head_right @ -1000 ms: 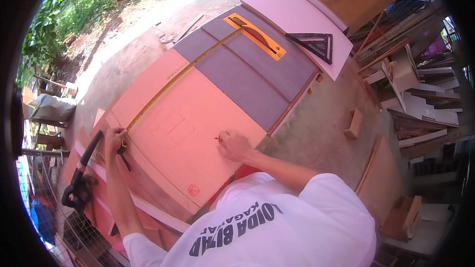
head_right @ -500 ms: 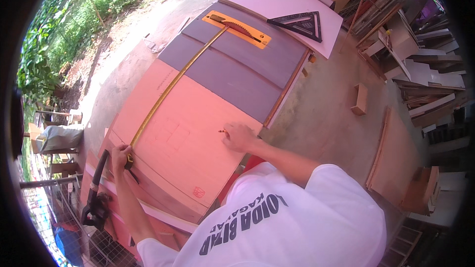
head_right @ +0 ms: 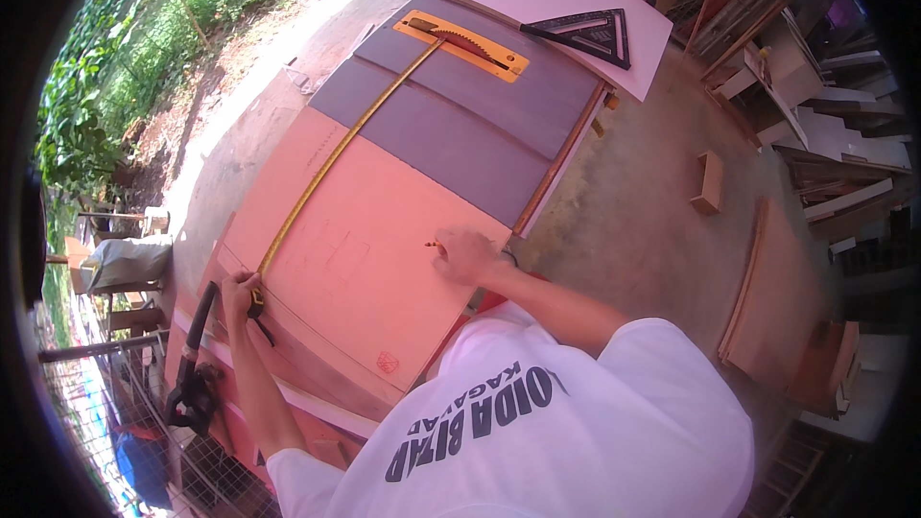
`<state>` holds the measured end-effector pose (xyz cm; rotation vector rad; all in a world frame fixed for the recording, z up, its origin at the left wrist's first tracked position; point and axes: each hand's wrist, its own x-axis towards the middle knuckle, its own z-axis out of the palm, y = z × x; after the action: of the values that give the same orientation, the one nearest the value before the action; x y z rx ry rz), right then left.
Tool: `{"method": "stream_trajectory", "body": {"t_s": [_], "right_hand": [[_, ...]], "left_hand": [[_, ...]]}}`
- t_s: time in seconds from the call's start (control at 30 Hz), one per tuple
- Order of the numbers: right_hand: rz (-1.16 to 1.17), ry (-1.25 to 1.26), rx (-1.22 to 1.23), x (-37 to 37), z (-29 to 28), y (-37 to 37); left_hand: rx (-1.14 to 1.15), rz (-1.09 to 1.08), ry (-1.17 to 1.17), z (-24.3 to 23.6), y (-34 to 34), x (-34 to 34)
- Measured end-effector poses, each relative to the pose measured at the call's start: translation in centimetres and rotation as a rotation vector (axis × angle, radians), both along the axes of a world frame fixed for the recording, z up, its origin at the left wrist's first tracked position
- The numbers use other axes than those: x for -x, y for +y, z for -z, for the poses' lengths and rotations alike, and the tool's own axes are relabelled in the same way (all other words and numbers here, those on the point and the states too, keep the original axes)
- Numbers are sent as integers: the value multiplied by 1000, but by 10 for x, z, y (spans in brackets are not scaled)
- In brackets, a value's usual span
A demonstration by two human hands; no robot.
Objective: The person measures and marks a large pink board using a tape measure, pencil, and speed square. They draw straight lines and mark measurements on the board's surface in a workshop setting.
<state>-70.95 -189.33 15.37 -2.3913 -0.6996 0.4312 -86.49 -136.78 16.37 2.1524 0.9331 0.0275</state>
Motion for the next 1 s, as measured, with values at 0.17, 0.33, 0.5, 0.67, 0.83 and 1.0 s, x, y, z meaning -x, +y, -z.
{"method": "stream_trajectory", "body": {"t_s": [0.17,0.33,0.5,0.67,0.83,1.0], "right_hand": [[-39,18,44,-1,-4,10],[-104,-20,84,1,-13,14],[-131,-47,38,1,-5,13],[-128,-25,59,1,-11,18],[-161,-92,19,1,-5,19],[-132,11,-153,-6,-27,95]], "left_hand": [[-48,-17,80,-6,4,13],[-49,-33,79,-1,5,6],[-66,-91,110,-1,0,3],[-69,-125,137,-5,-10,2],[-86,-147,117,-1,-11,6],[-99,-117,103,-10,-19,-6]]}}
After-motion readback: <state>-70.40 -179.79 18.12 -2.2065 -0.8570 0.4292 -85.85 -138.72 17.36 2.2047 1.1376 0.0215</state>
